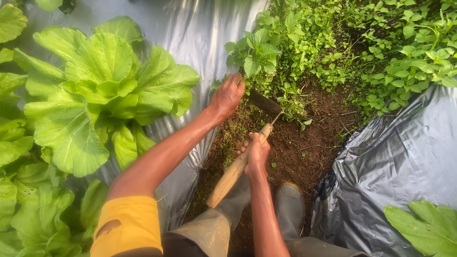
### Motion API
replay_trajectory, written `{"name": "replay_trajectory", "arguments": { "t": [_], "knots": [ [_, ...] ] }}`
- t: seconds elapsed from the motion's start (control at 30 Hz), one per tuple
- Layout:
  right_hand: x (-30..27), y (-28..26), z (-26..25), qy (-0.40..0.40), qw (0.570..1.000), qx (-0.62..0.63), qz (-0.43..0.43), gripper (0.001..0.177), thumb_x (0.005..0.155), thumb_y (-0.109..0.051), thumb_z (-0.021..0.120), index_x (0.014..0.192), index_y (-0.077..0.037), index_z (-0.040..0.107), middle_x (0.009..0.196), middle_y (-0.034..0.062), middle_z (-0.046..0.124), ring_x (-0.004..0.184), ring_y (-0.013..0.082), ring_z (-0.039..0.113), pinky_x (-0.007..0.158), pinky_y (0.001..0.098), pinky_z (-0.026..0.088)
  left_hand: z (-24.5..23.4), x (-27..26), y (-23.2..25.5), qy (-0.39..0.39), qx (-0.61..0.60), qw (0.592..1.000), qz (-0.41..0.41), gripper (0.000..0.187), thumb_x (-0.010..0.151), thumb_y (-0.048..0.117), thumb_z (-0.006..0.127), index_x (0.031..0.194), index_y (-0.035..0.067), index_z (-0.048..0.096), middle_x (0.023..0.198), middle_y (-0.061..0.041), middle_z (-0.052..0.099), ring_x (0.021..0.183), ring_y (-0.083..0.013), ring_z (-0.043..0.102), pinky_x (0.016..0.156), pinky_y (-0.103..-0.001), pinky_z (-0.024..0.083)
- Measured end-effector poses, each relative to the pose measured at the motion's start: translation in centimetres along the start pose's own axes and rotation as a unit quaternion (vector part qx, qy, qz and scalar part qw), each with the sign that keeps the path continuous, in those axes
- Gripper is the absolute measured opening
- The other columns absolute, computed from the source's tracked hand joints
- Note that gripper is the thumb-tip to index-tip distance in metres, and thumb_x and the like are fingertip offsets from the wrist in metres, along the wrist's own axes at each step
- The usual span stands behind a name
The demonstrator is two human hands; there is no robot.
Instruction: The person uses a hoe to loosen soil and uproot weeds between rows of leafy green vegetables. They gather the removed weeds by hand and discard them along the path while continuing to clear the area.
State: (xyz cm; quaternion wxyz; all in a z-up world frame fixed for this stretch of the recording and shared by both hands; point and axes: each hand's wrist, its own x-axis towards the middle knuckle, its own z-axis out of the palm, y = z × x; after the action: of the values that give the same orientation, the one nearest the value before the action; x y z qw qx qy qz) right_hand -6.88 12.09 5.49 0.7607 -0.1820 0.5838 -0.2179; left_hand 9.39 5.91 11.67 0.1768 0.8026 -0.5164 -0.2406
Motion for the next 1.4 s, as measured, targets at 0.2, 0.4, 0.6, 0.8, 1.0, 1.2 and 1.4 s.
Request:
{"name": "replay_trajectory", "arguments": {
  "t": [0.2,0.4,0.6,0.8,1.0,1.2,1.4],
  "knots": [
    [-0.8,-3.3,-0.5,0.089,0.991,0.063,-0.083,0.013,0.095,-0.022,0.057,0.093,-0.011,0.05,0.061,0.0,0.052,0.046,0.0099,0.055,0.045,0.0299,0.056,-0.3,-0.5,0.8,0.002,-0.096,0.995,-0.033,0.046,0.108,0.02,0.033,0.14,-0.012,0.043,0.127,-0.034,0.055,0.05,-0.011,0.055,0.036,-0.021,0.042],
    [-0.2,-0.7,0.5,0.017,0.999,-0.028,-0.005,0.01,0.096,-0.018,0.056,0.096,-0.008,0.054,0.062,-0.0017,0.056,0.046,0.0107,0.057,0.044,0.03,0.057,-0.6,-0.4,0.4,-0.001,-0.099,0.995,-0.03,0.046,0.109,0.02,0.03,0.139,-0.012,0.042,0.129,-0.035,0.055,0.05,-0.0134,0.057,0.035,-0.021,0.042],
    [-0.1,-3.3,-1.0,0.086,0.988,0.074,-0.101,0.013,0.094,-0.021,0.059,0.092,-0.011,0.05,0.06,0.0002,0.053,0.044,0.0106,0.054,0.042,0.0308,0.055,4.3,2.5,-6.2,0.006,0.135,0.985,0.105,0.031,0.104,0.0,0.039,0.125,-0.012,0.058,0.12,-0.032,0.06,0.054,-0.016,0.061,0.038,-0.02,0.044],
    [2.1,-3.3,0.0,0.053,0.988,0.065,-0.13,0.013,0.097,-0.025,0.059,0.094,-0.015,0.051,0.061,-0.0028,0.056,0.046,0.0082,0.057,0.044,0.0274,0.057,5.5,3.1,-6.7,0.046,0.123,0.983,0.129,0.027,0.103,-0.004,0.042,0.123,-0.009,0.06,0.11,-0.027,0.066,0.065,-0.0224,0.069,0.047,-0.022,0.055],
    [1.4,-2.5,-0.1,0.024,0.995,-0.017,-0.096,0.011,0.099,-0.02,0.059,0.093,-0.012,0.054,0.06,-0.0021,0.056,0.045,0.01,0.056,0.042,0.028,0.055,2.8,1.1,-0.3,0.031,0.277,0.96,0.026,0.02,0.098,-0.005,0.048,0.109,-0.007,0.064,0.099,-0.02,0.068,0.066,-0.0173,0.066,0.044,-0.024,0.053],
    [1.6,-4.0,0.9,0.058,0.992,0.012,-0.113,0.014,0.098,-0.022,0.06,0.091,-0.013,0.052,0.061,-0.0013,0.056,0.046,0.0097,0.056,0.045,0.0285,0.056,3.6,1.4,0.4,0.054,0.336,0.939,0.056,0.021,0.093,-0.007,0.052,0.103,-0.005,0.07,0.099,-0.021,0.069,0.064,-0.0149,0.065,0.043,-0.021,0.049],
    [0.2,-4.0,0.4,0.051,0.993,0.012,-0.107,0.015,0.095,-0.018,0.062,0.087,-0.01,0.051,0.057,0.0035,0.054,0.043,0.0134,0.055,0.042,0.0317,0.054,4.9,2.2,-3.3,0.068,0.22,0.97,0.081,0.023,0.093,-0.012,0.05,0.101,-0.008,0.071,0.099,-0.026,0.071,0.058,-0.0191,0.068,0.041,-0.024,0.051]
  ]
}}
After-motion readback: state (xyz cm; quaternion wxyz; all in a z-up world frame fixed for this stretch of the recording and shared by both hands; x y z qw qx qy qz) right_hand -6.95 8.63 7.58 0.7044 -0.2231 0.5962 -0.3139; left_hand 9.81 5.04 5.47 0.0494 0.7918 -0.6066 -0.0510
